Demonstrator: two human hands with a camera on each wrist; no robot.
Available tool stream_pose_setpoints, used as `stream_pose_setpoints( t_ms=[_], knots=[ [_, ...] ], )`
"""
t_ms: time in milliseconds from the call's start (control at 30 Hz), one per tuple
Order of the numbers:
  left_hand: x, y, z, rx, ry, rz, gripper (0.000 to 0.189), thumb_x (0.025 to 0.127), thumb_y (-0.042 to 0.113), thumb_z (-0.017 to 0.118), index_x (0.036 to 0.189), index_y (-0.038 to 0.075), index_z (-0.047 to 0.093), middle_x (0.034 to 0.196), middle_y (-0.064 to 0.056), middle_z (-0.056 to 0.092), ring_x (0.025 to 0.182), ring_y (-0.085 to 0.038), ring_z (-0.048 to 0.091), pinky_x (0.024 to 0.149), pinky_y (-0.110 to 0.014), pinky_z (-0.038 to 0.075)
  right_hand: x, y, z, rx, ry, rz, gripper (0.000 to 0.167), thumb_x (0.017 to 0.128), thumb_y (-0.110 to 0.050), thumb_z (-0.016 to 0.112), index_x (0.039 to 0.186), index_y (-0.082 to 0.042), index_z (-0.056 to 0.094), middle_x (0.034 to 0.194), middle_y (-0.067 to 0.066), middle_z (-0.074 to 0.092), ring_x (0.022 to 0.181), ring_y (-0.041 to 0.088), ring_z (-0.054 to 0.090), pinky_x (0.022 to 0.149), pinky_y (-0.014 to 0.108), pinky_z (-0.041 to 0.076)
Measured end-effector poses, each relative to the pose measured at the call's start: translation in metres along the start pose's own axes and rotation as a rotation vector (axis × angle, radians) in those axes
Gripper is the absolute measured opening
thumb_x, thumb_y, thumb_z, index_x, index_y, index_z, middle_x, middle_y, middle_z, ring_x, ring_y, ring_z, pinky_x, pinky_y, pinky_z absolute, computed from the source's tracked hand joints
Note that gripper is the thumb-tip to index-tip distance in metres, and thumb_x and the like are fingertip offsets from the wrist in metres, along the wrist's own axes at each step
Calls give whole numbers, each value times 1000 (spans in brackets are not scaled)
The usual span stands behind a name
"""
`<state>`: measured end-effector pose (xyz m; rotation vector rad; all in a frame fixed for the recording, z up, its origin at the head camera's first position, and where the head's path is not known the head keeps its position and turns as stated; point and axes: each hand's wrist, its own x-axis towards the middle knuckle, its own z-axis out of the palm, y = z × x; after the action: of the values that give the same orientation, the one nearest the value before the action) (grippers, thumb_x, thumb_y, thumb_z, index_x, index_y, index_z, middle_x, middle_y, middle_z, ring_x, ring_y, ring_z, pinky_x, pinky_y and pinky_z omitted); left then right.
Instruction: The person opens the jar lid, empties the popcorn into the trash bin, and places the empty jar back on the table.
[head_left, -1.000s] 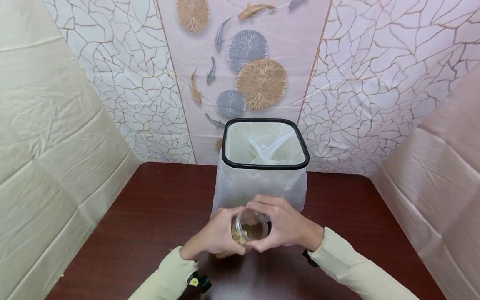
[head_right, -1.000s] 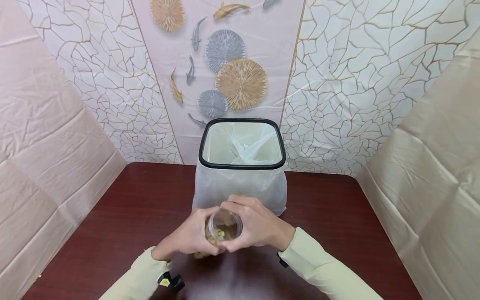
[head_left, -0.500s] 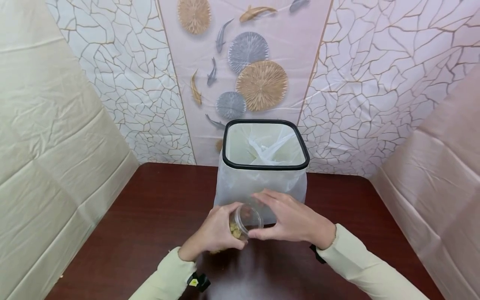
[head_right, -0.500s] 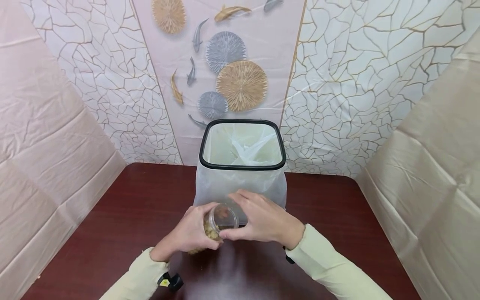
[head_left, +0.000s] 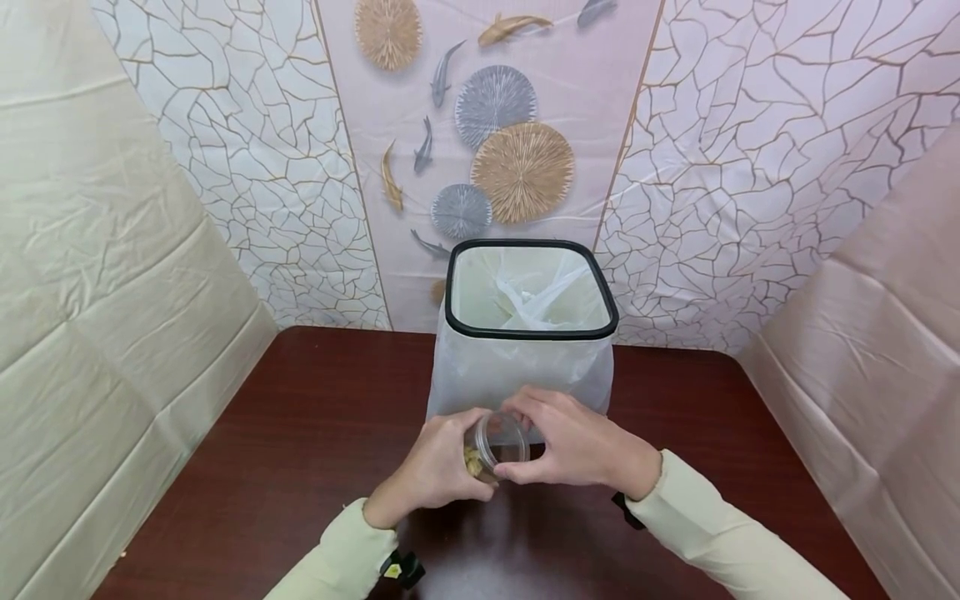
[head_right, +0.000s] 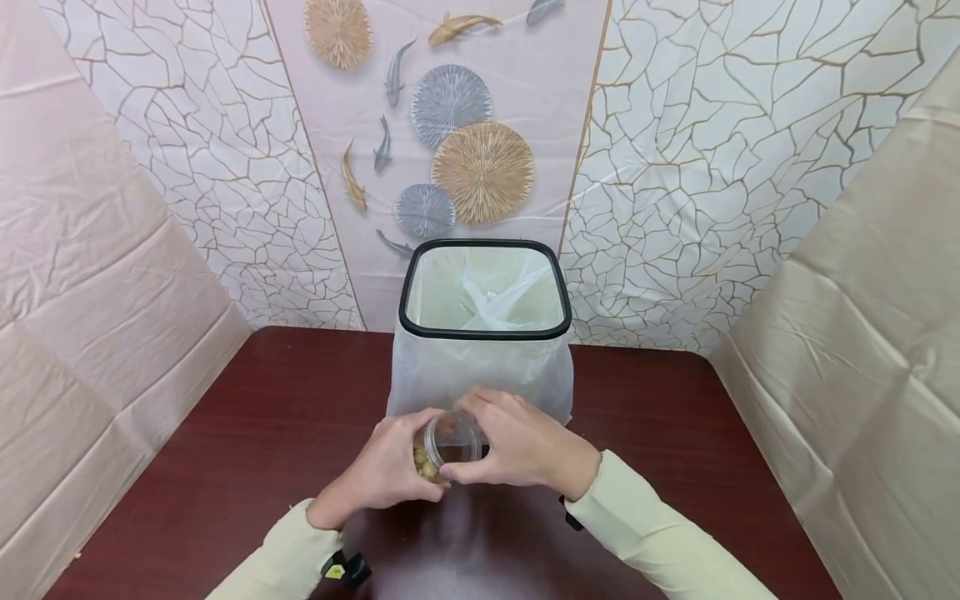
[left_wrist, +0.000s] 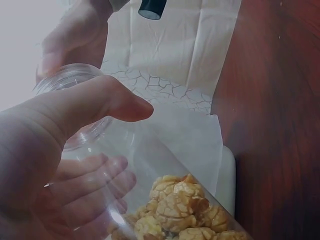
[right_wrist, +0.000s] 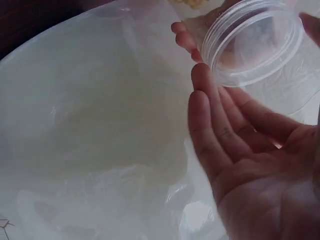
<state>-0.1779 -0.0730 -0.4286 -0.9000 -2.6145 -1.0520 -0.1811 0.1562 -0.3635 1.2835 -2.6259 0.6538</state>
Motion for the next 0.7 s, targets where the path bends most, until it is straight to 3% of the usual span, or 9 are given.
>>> stream_pose_setpoints(
  t_ms=[200,333,400,533,633,700],
  knots=[
    [-1,-2,0,8,17,21,79,54,25,97,126,12,70,103,0,79,88,-9,70,78,-24,56,-5,4,-6,-1,-21,-117,88,74,-38,95,146,-6,57,136,0,64,122,13,64,102,33,58],
    [0,-1,1,6,12,19,78,54,26,97,126,13,70,103,2,79,89,-8,70,79,-24,57,-9,3,-7,-9,21,-57,92,76,-51,92,148,-6,56,136,1,65,124,14,64,102,35,58],
    [0,0,1,2,6,13,78,54,26,97,126,14,70,104,3,79,89,-8,70,79,-24,57,-9,0,-6,-4,47,-3,81,82,-56,86,142,-7,61,122,0,69,113,13,66,94,32,59],
    [0,1,1,-4,8,2,79,54,25,98,127,14,70,104,4,78,89,-8,69,80,-25,57,-8,-3,-2,-38,57,94,50,90,-62,74,104,-15,69,84,-7,59,79,6,56,68,22,49],
    [-1,2,2,-9,10,-3,79,54,24,98,127,14,70,104,4,77,89,-8,69,80,-24,58,-8,-5,2,-90,43,135,49,89,-66,72,82,-20,59,72,-10,50,68,2,45,59,19,40],
    [-1,3,3,-8,10,-4,79,54,25,98,127,14,70,104,4,77,89,-8,69,80,-24,58,-8,-5,3,-101,39,142,49,86,-67,74,80,-20,58,71,-10,51,67,1,45,58,18,39]
  ],
)
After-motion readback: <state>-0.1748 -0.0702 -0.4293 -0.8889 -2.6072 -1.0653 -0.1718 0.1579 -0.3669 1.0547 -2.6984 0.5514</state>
